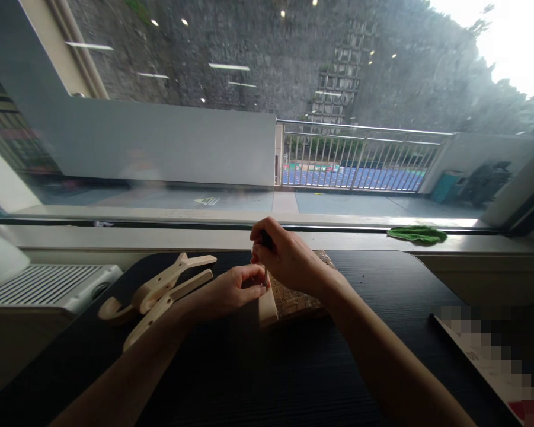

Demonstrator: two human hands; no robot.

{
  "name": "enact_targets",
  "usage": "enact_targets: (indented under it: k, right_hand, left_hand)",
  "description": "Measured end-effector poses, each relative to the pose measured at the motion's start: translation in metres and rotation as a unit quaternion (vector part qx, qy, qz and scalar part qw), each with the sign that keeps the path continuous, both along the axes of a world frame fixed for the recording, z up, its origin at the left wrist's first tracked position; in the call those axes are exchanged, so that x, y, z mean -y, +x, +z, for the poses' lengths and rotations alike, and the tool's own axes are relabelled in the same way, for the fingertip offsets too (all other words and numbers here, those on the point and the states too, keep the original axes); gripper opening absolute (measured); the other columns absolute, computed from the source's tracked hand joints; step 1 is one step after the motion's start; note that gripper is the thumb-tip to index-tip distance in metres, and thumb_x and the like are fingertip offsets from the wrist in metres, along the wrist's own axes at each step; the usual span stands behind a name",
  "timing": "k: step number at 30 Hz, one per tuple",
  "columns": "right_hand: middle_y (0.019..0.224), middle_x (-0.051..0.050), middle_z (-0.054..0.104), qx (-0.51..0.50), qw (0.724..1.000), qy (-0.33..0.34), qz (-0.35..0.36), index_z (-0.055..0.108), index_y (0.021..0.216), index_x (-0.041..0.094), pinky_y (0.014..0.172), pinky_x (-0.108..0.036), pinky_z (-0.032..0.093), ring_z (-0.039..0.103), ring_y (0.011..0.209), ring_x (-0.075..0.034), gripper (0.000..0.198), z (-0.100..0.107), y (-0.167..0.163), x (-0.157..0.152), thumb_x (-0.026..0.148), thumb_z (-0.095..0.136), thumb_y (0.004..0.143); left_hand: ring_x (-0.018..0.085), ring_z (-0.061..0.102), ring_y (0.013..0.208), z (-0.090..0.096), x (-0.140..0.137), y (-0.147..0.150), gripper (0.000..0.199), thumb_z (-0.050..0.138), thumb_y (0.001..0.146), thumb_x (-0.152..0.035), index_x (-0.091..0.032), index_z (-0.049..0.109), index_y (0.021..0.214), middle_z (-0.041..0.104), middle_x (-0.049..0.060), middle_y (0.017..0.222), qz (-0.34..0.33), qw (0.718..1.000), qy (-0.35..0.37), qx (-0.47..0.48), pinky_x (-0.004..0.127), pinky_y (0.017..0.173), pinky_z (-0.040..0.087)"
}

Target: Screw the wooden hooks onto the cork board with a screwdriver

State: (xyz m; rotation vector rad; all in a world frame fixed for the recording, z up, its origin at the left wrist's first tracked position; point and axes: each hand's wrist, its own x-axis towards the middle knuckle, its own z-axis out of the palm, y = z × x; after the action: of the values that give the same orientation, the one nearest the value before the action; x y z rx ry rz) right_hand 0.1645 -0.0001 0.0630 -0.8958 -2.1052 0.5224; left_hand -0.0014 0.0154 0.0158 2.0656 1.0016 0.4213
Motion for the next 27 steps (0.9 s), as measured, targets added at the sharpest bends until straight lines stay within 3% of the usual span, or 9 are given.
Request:
enact_targets:
  k: [12, 22, 27]
  right_hand:
    - [0.081, -0.001, 0.060, 0.074, 0.997, -0.016, 0.029, 0.040, 0.121, 0.021, 0.060, -0.025, 0.035, 0.049, 0.066, -0.011, 0.037, 0.015, 0.005, 0.009, 0.014, 0.033, 0.085]
    - [0.064, 0.005, 0.050, 0.078, 0.996, 0.019, -0.025, 0.049, 0.102, 0.022, 0.052, -0.022, 0.029, 0.041, 0.054, -0.007, 0.018, 0.011, 0.009, 0.005, 0.025, 0.044, 0.085]
    - [0.064, 0.003, 0.051, 0.098, 0.994, 0.037, -0.043, 0.048, 0.101, 0.021, 0.052, -0.022, 0.027, 0.041, 0.055, -0.008, 0.018, 0.012, 0.006, 0.007, 0.028, 0.041, 0.086]
  left_hand:
    - [0.017, 0.055, 0.075, 0.007, 0.004, 0.001, 0.024, 0.047, 0.081, -0.037, -0.018, 0.059, 0.087, 0.061, 0.000, 0.081, 0.006, 1.000, -0.016, -0.017, 0.024, 0.065, 0.041]
    - [0.013, 0.050, 0.070, 0.003, 0.002, 0.000, 0.019, 0.046, 0.083, -0.035, -0.019, 0.056, 0.085, 0.055, -0.002, 0.077, -0.012, 1.000, -0.009, 0.016, 0.022, 0.064, 0.040]
    - [0.016, 0.054, 0.079, 0.000, 0.000, -0.001, 0.022, 0.046, 0.082, -0.037, -0.019, 0.057, 0.089, 0.059, 0.000, 0.084, -0.014, 1.000, -0.021, 0.014, 0.024, 0.070, 0.042]
